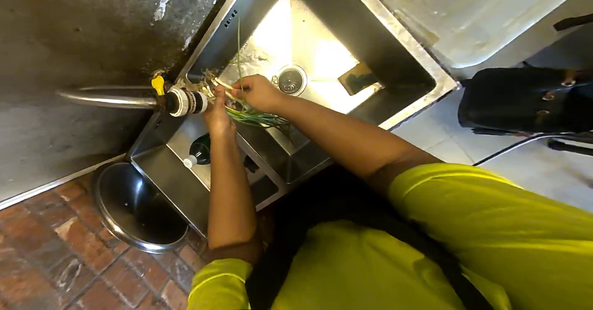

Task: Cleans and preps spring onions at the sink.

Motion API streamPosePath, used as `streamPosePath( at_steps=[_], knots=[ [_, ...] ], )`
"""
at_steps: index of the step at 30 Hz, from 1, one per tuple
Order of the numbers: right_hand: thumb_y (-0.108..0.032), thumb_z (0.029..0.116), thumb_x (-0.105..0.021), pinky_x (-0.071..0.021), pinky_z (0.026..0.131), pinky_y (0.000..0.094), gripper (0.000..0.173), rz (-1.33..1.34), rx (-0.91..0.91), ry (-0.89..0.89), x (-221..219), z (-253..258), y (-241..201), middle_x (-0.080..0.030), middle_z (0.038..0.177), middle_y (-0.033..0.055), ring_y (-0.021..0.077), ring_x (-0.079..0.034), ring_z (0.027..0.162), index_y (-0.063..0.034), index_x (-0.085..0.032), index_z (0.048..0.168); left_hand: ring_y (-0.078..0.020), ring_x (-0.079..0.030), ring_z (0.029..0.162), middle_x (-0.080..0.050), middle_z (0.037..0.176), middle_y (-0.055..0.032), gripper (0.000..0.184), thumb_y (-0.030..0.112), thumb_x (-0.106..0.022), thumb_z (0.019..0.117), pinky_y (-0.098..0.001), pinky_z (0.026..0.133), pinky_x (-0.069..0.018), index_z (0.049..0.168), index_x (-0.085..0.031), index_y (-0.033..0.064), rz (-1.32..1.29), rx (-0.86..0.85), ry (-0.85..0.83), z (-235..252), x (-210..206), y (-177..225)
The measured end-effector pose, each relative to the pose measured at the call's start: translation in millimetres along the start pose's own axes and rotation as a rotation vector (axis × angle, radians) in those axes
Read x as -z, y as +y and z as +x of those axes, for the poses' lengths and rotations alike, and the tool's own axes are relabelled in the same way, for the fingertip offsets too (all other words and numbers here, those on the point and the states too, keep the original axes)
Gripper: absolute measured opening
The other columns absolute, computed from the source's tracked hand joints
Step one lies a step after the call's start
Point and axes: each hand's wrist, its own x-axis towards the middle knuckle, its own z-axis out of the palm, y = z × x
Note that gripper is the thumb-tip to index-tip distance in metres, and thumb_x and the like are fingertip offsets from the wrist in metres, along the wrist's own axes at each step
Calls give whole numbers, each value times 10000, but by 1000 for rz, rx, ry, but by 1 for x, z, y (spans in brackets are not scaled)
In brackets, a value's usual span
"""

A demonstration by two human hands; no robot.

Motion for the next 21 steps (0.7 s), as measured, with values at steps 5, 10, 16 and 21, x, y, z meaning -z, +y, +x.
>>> streamPosePath(
  at_steps=[5, 10, 16, 21],
  knots=[
    [-247, 1101, -472, -557, 918, 493, 330, -11, -148, 133, 15, -4, 24, -710, 1089, 163, 279, -700, 984, -12, -670, 1221, -63, -554, 610, -564, 849, -3, 84, 143, -475, 1091, -224, 571, -541, 1153, -508, 95, -28, -107, 43, 10, 16, 3],
    [-255, 1128, -387, -523, 978, 474, 371, 26, -26, 129, 11, 1, 25, -672, 1208, 171, 277, -657, 1099, -55, -604, 1353, -102, -593, 658, -631, 873, -38, 203, 143, -500, 1082, -245, 608, -536, 1222, -595, 30, 39, 22, -92, 7, 4, -1],
    [-193, 1110, -448, -508, 1029, 487, 335, -40, 71, -53, -6, 9, 11, -710, 1186, 169, 284, -674, 1125, -37, -671, 1306, -93, -618, 759, -634, 943, -34, 238, 121, -563, 1047, -250, 722, -559, 1271, -560, 41, -94, 0, -209, 2, 0, -8],
    [-207, 1126, -401, -493, 1053, 514, 370, -109, 72, -126, -15, 1, 2, -699, 1220, 191, 318, -667, 1163, -26, -639, 1343, -90, -603, 649, -616, 785, -25, 188, 175, -654, 1009, -244, 642, -553, 1103, -562, 40, 25, -4, -89, 4, 4, -4]
  ],
)
